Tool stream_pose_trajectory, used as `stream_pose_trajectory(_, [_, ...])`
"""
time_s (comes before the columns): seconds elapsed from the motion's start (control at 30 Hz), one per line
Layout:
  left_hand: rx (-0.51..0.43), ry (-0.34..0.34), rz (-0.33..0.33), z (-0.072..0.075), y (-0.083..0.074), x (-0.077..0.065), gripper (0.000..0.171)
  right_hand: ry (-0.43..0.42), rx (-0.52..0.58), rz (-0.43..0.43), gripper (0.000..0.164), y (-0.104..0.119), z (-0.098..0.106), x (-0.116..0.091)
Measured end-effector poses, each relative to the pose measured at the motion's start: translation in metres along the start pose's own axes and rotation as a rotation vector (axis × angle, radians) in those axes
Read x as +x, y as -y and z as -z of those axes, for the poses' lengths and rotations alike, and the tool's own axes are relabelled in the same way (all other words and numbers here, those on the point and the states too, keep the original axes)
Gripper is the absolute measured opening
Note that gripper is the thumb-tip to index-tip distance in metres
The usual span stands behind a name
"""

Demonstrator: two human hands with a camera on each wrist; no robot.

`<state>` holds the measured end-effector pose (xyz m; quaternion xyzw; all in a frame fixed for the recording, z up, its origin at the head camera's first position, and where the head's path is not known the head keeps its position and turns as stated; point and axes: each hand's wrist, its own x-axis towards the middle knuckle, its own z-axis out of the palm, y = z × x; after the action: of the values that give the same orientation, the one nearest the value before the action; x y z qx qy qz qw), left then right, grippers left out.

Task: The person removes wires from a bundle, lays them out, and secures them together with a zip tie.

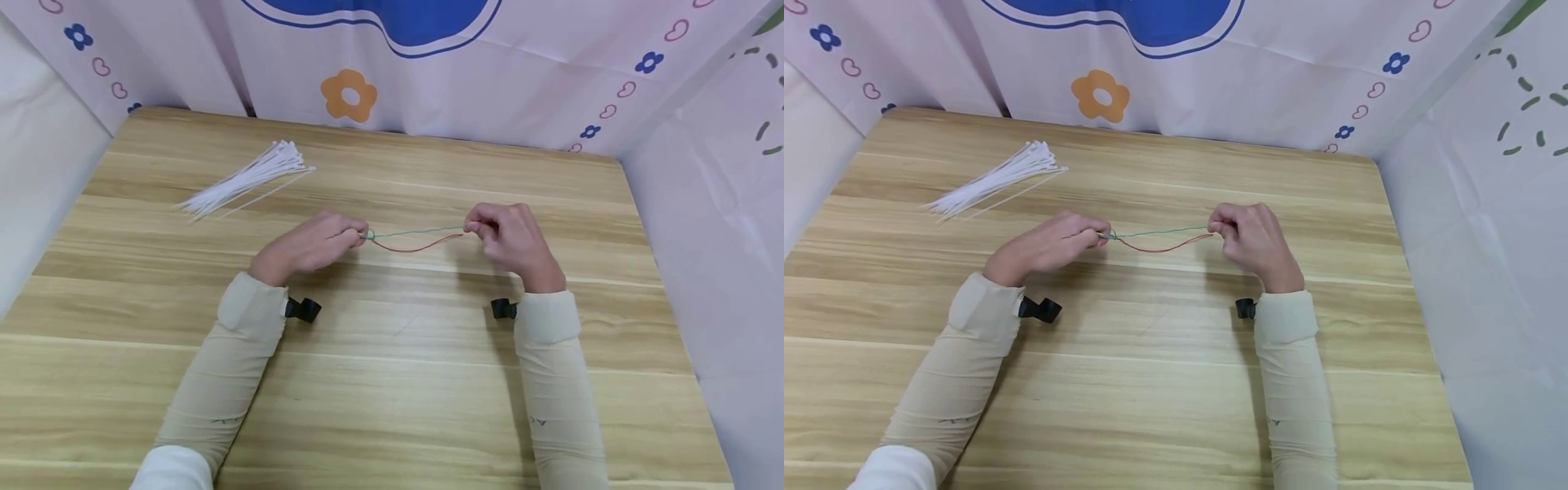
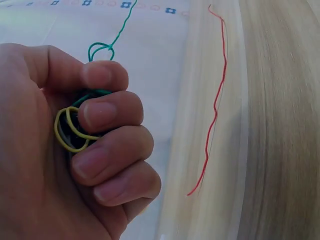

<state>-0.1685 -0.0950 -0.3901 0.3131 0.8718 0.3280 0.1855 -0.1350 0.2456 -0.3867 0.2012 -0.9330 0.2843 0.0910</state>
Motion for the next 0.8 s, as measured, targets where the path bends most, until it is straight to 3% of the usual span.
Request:
stream_pose_trajectory(0.27, [0.018,-0.003,0.000,0.0033,-0.0008,-0.0024,0.033,-0.064,0.001,0.006,0.018,-0.0022,0.0058,-0.0025])
stream_pose_trajectory(0.53, [0.052,-0.007,0.016,0.0021,-0.0001,0.0003,0.034,-0.060,-0.013,0.012,0.017,0.0004,0.0043,-0.0024])
stream_pose_trajectory(0.8, [0.078,-0.003,-0.004,0.0009,0.0000,-0.0005,0.047,-0.047,-0.013,-0.007,0.017,0.0028,0.0029,-0.0016])
